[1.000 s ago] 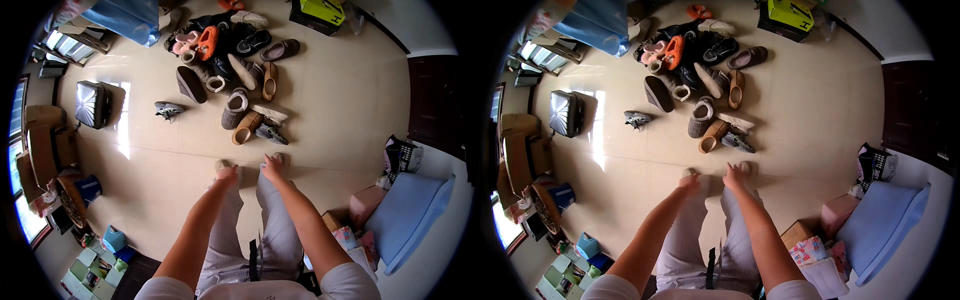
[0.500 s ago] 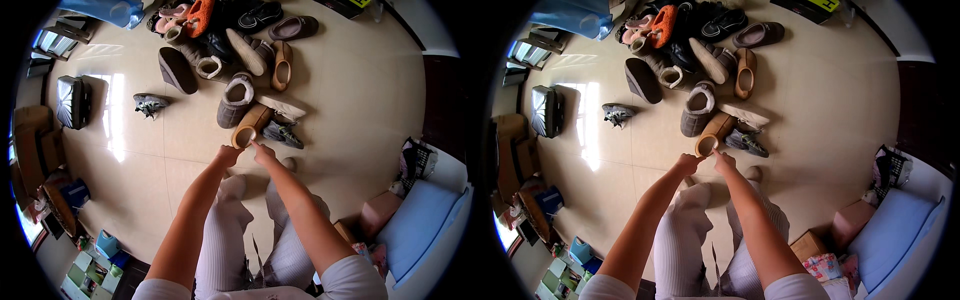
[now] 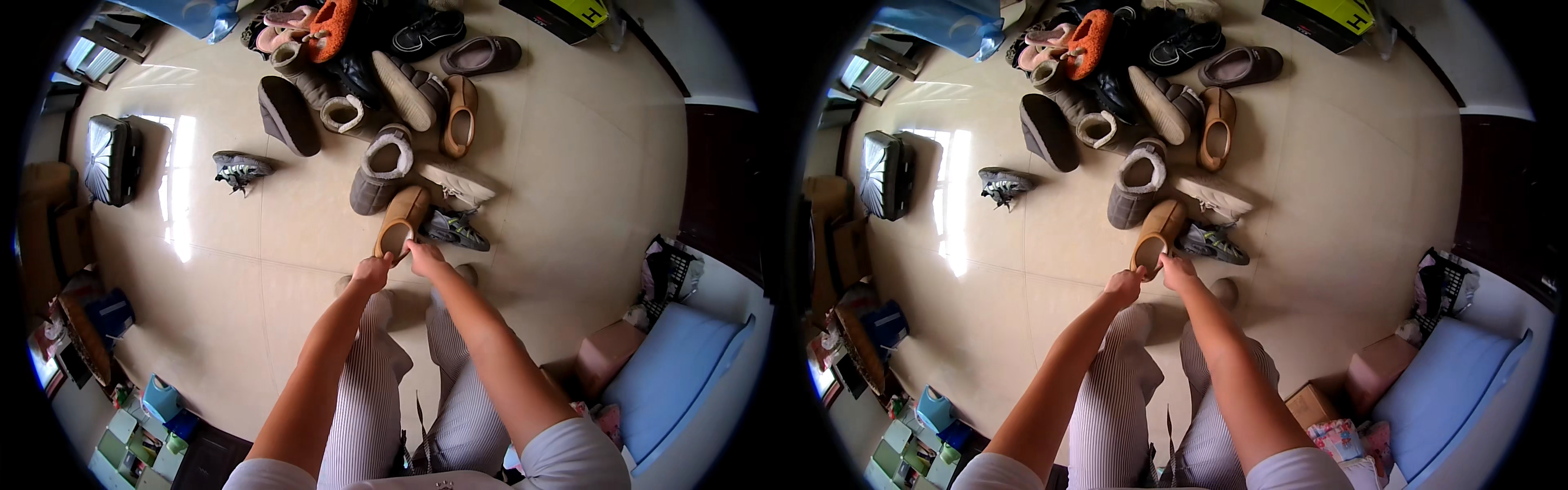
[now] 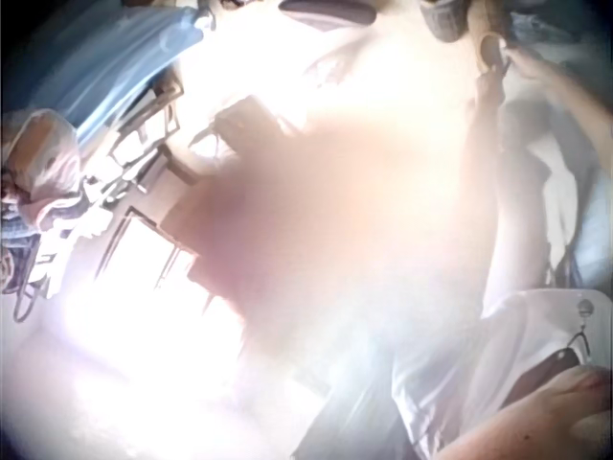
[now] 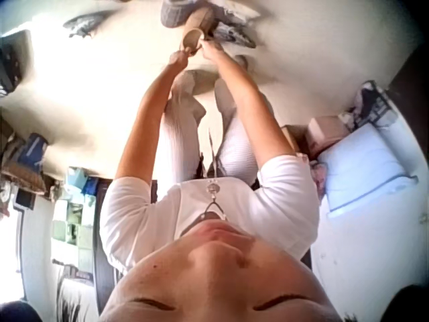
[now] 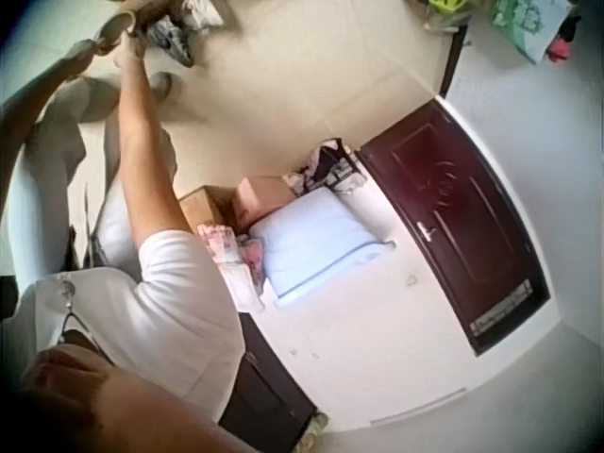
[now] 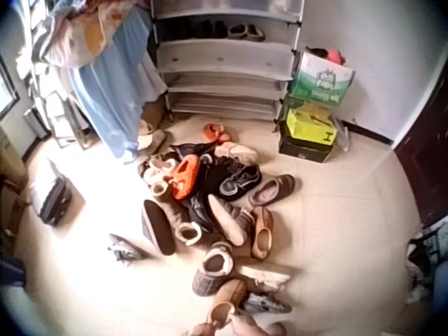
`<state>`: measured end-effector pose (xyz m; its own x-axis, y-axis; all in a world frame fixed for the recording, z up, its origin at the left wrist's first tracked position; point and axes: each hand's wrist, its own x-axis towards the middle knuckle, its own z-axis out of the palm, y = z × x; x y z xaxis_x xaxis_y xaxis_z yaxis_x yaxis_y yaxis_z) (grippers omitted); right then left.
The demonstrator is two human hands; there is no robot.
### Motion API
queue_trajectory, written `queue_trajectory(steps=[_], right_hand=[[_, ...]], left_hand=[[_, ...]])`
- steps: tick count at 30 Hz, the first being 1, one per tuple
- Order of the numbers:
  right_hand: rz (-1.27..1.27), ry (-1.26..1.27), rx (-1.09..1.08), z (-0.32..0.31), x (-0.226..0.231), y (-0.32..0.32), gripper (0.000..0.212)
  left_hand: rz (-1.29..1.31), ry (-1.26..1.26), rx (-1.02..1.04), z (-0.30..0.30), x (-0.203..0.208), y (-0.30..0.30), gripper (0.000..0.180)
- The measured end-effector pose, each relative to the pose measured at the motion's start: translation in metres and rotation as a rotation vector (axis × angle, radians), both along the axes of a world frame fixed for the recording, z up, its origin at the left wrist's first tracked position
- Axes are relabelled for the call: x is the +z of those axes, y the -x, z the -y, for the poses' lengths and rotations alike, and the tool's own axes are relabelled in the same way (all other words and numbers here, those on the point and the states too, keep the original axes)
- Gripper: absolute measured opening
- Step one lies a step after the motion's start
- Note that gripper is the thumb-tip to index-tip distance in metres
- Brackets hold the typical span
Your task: The person picks up several different pairs of shoes and slippers from a pile on the floor and places them one at a time into the compartments of a plastic shoe rack.
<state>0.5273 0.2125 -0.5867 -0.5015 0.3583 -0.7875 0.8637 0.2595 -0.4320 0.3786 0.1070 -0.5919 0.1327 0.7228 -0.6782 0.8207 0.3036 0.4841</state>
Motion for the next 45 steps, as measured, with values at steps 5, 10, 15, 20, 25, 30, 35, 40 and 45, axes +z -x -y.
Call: queue_trajectory(steps=[5,10,15,20,25,30,35,40,45], right_hand=[[-0.188,-0.088,0.011,0.016,0.054,-0.018,0.026],[-0.157,-0.149,0.028,0.038,0.141,-0.008,0.02],[-0.121,-0.149,0.009,0.046,0.241,-0.02,0.01],[-0.2,-0.165,0.094,0.05,0.319,-0.04,0.01],[-0.226,-0.275,0.05,0.042,0.398,-0.058,0.008],[-0.254,-0.319,0.007,0.045,0.478,-0.056,0.007],[-0.345,-0.418,-0.102,0.058,0.501,-0.072,0.006],[-0.439,-0.378,-0.424,0.084,0.547,-0.075,0.029],[-0.381,-0.047,-0.825,0.111,0.536,-0.086,0.069]], left_hand=[[0.019,0.113,0.108,0.003,0.085,-0.01,0.026],[-0.001,0.156,0.172,0.025,0.178,-0.014,0.023],[-0.007,0.203,0.172,0.022,0.282,-0.026,0.028],[-0.05,0.209,0.028,0.017,0.37,-0.029,0.029],[0.06,0.253,-0.01,0.012,0.435,-0.034,0.044],[0.043,0.321,-0.018,0.016,0.476,-0.037,0.062],[-0.09,0.123,-0.165,0.022,0.494,-0.052,0.061],[-0.125,-0.048,-0.01,0.027,0.549,-0.056,0.047],[-0.214,-0.154,-0.055,0.004,0.573,-0.089,0.04]])
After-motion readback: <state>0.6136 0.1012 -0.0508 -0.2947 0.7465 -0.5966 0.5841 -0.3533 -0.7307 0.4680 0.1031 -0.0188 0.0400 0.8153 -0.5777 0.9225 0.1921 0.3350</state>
